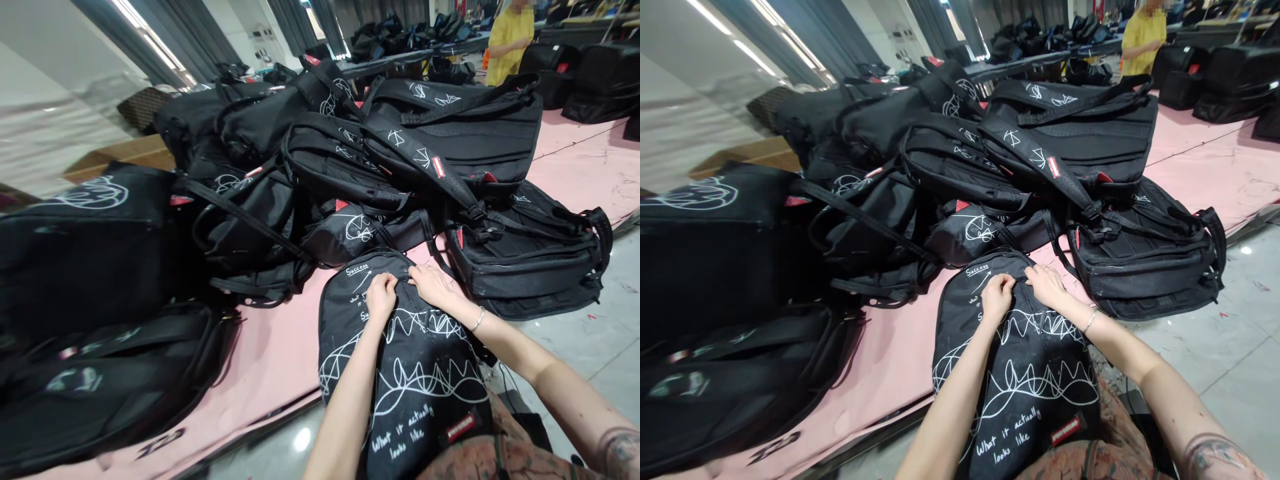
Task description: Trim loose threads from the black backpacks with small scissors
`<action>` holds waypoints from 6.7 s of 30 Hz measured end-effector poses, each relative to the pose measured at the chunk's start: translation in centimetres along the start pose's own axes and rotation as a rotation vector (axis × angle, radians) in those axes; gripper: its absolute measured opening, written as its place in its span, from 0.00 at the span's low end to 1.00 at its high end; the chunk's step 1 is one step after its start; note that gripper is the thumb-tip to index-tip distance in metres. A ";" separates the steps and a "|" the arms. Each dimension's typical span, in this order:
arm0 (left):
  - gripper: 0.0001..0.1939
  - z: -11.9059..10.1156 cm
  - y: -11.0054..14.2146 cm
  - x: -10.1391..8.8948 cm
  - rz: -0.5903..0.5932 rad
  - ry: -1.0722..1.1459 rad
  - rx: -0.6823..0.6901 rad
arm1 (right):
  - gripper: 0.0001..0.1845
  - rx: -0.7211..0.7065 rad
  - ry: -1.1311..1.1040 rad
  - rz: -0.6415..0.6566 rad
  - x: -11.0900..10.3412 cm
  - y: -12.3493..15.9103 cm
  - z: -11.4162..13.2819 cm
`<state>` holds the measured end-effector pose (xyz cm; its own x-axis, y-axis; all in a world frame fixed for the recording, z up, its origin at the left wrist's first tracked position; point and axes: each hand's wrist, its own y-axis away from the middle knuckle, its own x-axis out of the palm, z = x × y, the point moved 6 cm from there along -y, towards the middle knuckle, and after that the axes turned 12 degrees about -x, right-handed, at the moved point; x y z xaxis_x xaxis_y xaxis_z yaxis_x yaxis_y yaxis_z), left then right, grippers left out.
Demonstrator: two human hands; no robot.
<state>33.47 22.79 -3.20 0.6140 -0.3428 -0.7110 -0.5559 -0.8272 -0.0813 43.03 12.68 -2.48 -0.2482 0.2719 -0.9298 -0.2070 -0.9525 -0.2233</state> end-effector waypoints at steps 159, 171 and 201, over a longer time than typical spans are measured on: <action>0.07 0.1 13.1 -1.5 0.274 -0.257 -0.038 | 0.13 0.188 -0.319 0.058 3.4 3.3 3.4; 0.22 2.7 17.8 -4.8 0.269 0.564 -0.341 | 0.18 0.082 -0.535 -0.140 -0.1 8.0 8.9; 0.32 18.8 16.1 -16.5 -0.215 -0.108 -0.730 | 0.08 0.149 -1.378 0.143 5.9 3.7 10.5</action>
<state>3.84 23.57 -5.92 0.5880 -0.1271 -0.7988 0.1033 -0.9677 0.2301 30.82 12.24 -5.72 -0.9787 0.1721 0.1118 -0.1772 -0.9834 -0.0376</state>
